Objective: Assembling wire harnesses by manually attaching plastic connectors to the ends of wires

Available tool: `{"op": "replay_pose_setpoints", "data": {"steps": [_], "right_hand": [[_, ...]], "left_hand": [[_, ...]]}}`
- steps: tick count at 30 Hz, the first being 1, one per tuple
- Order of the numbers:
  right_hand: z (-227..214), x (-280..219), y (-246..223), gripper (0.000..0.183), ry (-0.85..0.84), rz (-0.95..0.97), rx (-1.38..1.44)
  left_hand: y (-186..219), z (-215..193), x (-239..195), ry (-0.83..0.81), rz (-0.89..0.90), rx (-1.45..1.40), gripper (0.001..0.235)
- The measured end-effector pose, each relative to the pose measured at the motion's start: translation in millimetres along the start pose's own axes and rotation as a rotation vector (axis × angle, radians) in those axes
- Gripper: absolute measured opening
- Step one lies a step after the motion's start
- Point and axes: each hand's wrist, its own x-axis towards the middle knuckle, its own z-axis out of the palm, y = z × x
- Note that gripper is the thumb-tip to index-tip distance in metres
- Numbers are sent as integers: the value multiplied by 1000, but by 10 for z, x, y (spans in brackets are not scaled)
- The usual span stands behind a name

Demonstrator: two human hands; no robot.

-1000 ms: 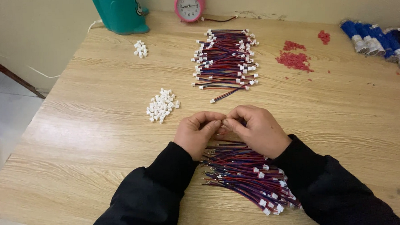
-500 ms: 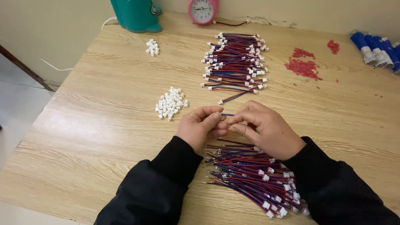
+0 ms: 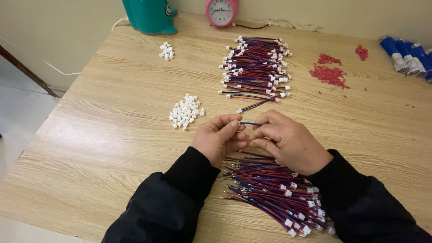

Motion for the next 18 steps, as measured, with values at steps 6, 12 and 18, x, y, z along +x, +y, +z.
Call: {"op": "replay_pose_setpoints", "data": {"steps": [6, 12, 18], "right_hand": [[-72, 22, -40, 7, 172, -40, -30], [55, 2, 52, 6, 203, -59, -306], [17, 21, -8, 5, 240, -63, -263]], "left_hand": [[-36, -23, 24, -5, 0, -11, 21], [-104, -69, 66, -18, -17, -41, 21], [-106, -81, 81, -51, -15, -82, 22]]}}
